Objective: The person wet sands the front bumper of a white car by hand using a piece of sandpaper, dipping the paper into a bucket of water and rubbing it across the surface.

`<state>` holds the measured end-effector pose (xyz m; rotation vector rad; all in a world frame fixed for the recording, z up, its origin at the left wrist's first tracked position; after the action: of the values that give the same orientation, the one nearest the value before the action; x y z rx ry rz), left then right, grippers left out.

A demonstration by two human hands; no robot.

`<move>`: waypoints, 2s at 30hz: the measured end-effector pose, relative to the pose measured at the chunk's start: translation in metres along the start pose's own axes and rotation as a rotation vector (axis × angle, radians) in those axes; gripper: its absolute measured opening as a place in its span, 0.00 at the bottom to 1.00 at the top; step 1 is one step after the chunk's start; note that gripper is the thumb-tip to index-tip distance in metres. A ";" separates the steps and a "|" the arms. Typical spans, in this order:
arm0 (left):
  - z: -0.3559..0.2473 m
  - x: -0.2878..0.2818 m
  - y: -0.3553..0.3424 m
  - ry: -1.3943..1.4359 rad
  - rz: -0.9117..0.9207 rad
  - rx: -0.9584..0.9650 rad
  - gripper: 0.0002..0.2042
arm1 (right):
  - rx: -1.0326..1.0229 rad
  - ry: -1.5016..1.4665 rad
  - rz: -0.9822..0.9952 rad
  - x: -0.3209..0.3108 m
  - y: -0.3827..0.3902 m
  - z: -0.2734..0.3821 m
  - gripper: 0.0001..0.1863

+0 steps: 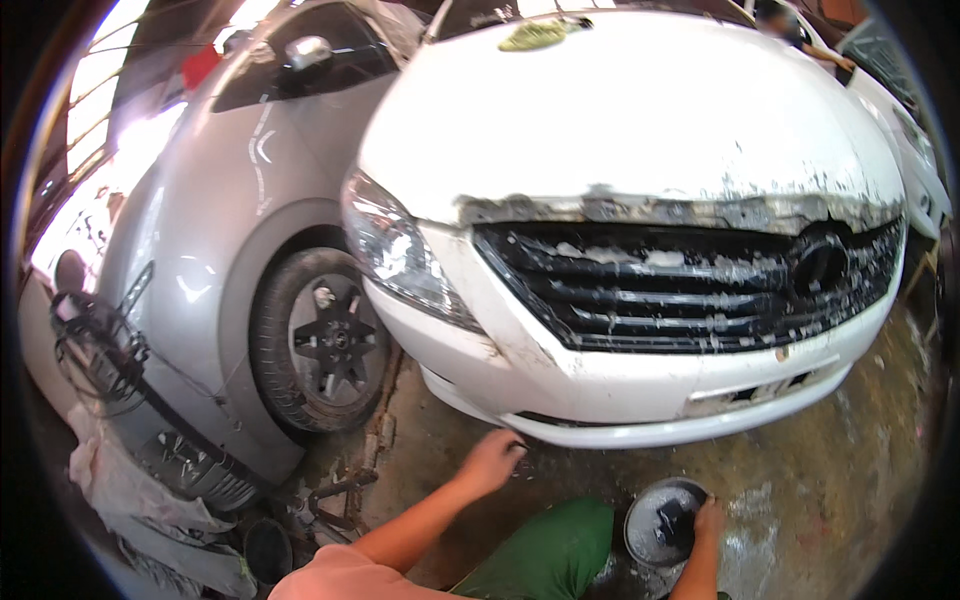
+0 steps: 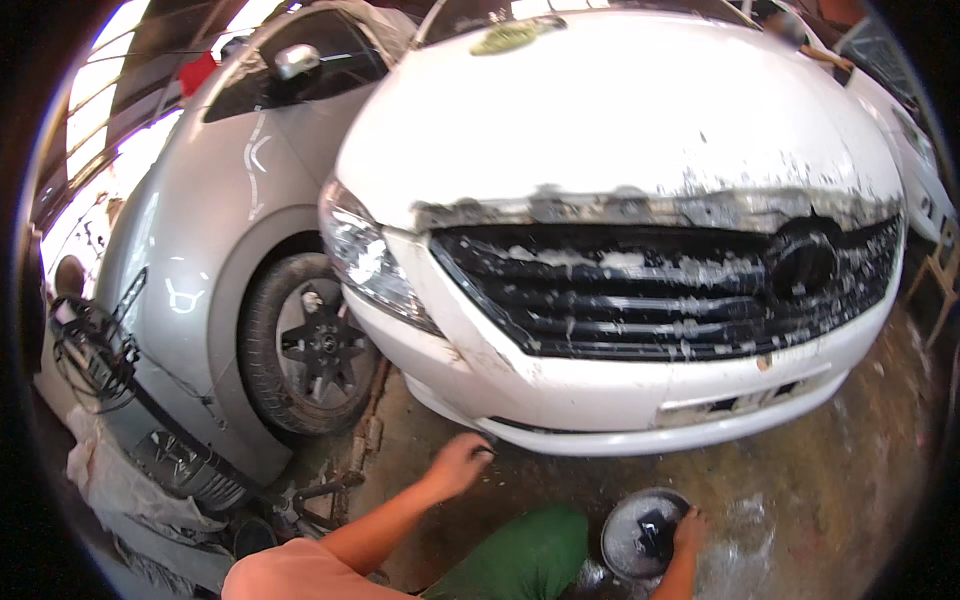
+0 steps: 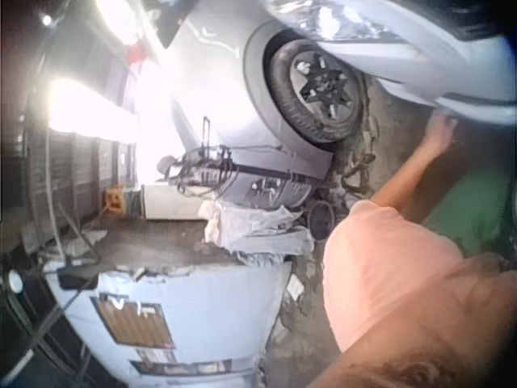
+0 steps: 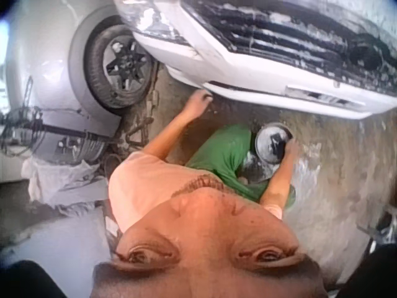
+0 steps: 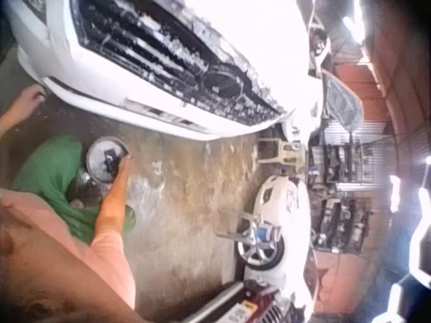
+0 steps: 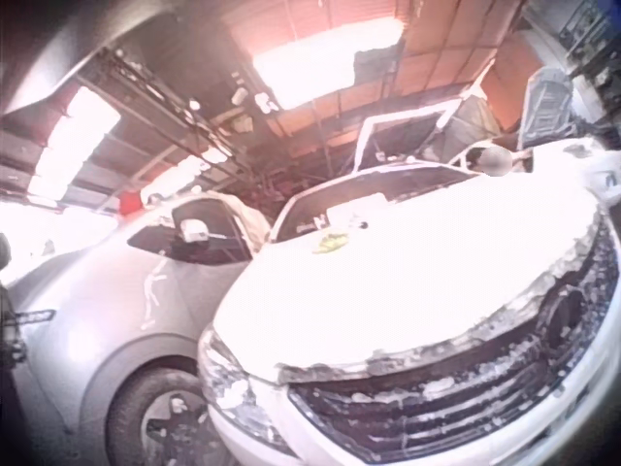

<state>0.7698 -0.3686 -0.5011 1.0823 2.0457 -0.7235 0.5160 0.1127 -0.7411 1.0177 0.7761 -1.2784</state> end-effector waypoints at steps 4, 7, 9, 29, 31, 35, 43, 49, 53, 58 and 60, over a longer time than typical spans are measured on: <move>-0.001 -0.140 -0.027 0.071 -0.461 -0.018 0.11 | 0.267 -0.422 0.039 0.016 -0.015 -0.049 0.38; -0.044 -0.215 -0.061 0.018 -0.636 -0.023 0.12 | 0.282 -0.425 0.152 0.024 -0.022 -0.041 0.40; -0.062 -0.243 -0.095 0.126 -0.648 0.025 0.12 | 0.316 -0.383 0.145 0.018 -0.014 -0.042 0.41; -0.106 -0.291 -0.209 0.164 -0.693 -0.037 0.11 | 0.039 -0.195 0.098 0.010 -0.014 -0.019 0.29; -0.115 -0.285 -0.208 0.202 -0.690 -0.059 0.12 | 0.029 -0.182 0.101 0.008 -0.013 -0.020 0.29; -0.103 -0.281 -0.209 0.211 -0.631 -0.111 0.10 | 0.222 -0.334 0.078 0.000 -0.006 -0.020 0.32; -0.113 -0.279 -0.205 0.174 -0.728 -0.091 0.12 | 0.241 -0.372 0.104 0.005 -0.012 -0.029 0.36; -0.114 -0.279 -0.198 -0.004 -0.818 -0.105 0.12 | 0.290 -0.405 0.083 0.006 -0.008 -0.029 0.34; -0.128 -0.280 -0.195 -0.023 -0.865 -0.093 0.13 | 0.217 -0.353 0.103 0.001 -0.009 -0.025 0.34; -0.128 -0.287 -0.189 -0.096 -0.883 -0.065 0.13 | 0.274 -0.423 0.099 0.014 -0.014 -0.029 0.32; -0.148 -0.276 -0.192 -0.055 -0.860 -0.032 0.13 | 0.232 -0.415 0.087 0.010 -0.016 -0.038 0.32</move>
<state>0.6697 -0.4827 -0.1668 0.1038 2.4404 -1.0975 0.5046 0.1438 -0.7672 0.9137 0.2682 -1.4641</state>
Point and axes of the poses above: each hand's wrist, its own y-axis away from the middle knuckle, its own x-axis out of the palm, z = x × y, the point moved 7 cm from there along -y, towards the middle knuckle, and after that the axes turned 8 degrees about -y, right-handed, at the moved point
